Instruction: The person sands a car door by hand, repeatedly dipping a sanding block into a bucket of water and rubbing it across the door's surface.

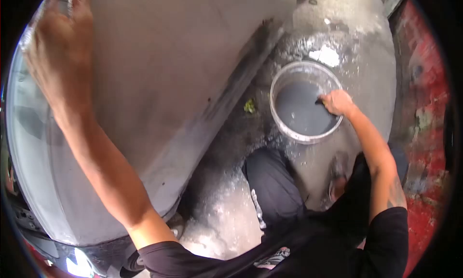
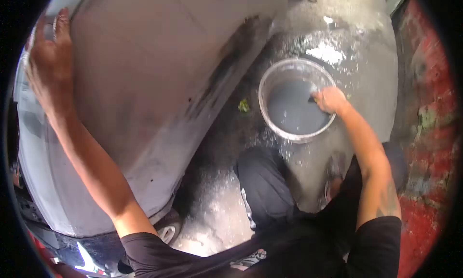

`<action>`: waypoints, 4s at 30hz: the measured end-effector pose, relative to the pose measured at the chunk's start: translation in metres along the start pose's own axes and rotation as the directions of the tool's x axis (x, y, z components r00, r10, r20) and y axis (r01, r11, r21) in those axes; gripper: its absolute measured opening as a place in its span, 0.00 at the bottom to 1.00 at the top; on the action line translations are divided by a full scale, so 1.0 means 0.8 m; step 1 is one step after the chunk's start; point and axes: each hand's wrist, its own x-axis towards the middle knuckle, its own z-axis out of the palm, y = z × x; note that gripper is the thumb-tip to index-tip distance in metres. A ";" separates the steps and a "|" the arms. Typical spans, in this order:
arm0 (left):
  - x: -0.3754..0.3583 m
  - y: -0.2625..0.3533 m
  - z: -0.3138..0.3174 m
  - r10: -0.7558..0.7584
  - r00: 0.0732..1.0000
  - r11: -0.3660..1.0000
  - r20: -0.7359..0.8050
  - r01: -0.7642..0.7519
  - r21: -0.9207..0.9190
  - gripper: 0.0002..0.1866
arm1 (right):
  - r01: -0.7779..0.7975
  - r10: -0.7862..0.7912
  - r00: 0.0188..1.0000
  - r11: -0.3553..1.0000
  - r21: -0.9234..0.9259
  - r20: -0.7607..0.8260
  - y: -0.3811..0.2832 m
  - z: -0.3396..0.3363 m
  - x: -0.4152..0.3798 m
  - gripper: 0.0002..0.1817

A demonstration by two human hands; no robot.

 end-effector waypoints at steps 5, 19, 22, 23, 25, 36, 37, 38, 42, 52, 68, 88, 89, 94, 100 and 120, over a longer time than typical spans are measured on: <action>-0.022 0.005 0.010 0.167 0.947 0.982 0.273 -0.185 0.042 0.20 | 0.009 -0.011 0.998 1.000 0.026 0.065 -0.007 0.043 0.034 0.14; -0.009 0.044 0.027 0.144 0.896 0.986 0.420 -0.167 0.018 0.24 | -0.123 -0.118 0.871 0.888 0.443 0.477 -0.009 0.196 0.166 0.15; 0.004 0.041 0.022 0.102 0.919 0.991 0.380 -0.126 0.037 0.24 | -0.185 -0.137 0.907 0.722 0.667 0.399 -0.010 0.134 0.147 0.25; 0.008 0.040 0.018 0.081 0.926 0.994 0.370 -0.104 0.042 0.24 | -0.308 -0.061 0.911 0.556 0.772 0.408 -0.020 0.129 0.144 0.28; 0.015 0.038 0.013 0.028 0.936 0.997 0.351 -0.050 0.054 0.24 | -0.359 -0.006 0.930 0.207 0.910 0.368 -0.025 0.120 0.133 0.30; 0.070 -0.089 0.038 0.116 0.921 0.970 0.371 -0.186 0.157 0.25 | -0.189 -0.082 0.982 -0.476 0.859 0.170 -0.008 0.095 0.142 0.24; 0.069 -0.089 0.039 0.128 0.919 0.967 0.374 -0.198 0.157 0.25 | -0.150 -0.072 0.989 -0.523 0.839 0.132 -0.013 0.086 0.138 0.23; 0.071 -0.091 0.037 0.133 0.923 0.966 0.361 -0.203 0.163 0.25 | -0.097 -0.053 0.995 -0.568 0.817 0.082 -0.015 0.071 0.135 0.22; 0.074 -0.111 0.033 0.149 0.925 0.962 0.351 -0.218 0.164 0.26 | 0.093 0.039 0.994 -0.750 0.655 -0.097 -0.038 0.014 0.118 0.18; 0.075 -0.244 0.069 0.009 0.872 0.999 0.490 -0.031 0.037 0.31 | 0.322 0.356 0.932 -0.728 0.605 -0.068 -0.182 -0.050 0.216 0.33; 0.060 -0.146 0.059 -0.361 0.814 0.927 0.455 0.368 0.076 0.37 | 0.558 0.515 0.658 0.157 0.815 -0.550 -0.471 -0.085 0.207 0.47; 0.063 -0.164 0.050 -0.271 0.852 0.962 0.448 0.250 0.107 0.36 | 0.558 0.555 0.668 0.068 0.827 -0.496 -0.407 -0.072 0.244 0.40; 0.063 -0.158 0.051 -0.289 0.846 0.957 0.447 0.262 0.124 0.36 | 0.555 0.459 0.692 0.155 0.818 -0.557 -0.461 -0.043 0.210 0.40; 0.063 -0.164 0.051 -0.263 0.857 0.964 0.442 0.251 0.087 0.35 | 0.573 0.578 0.638 0.086 0.815 -0.509 -0.372 -0.076 0.264 0.39; 0.062 -0.148 0.046 -0.279 0.855 0.960 0.437 0.251 0.122 0.34 | 0.527 0.446 0.729 0.120 0.841 -0.520 -0.433 -0.053 0.215 0.41; 0.062 -0.149 0.049 -0.263 0.853 0.965 0.450 0.243 0.101 0.33 | 0.541 0.607 0.610 0.151 0.827 -0.510 -0.342 -0.088 0.292 0.40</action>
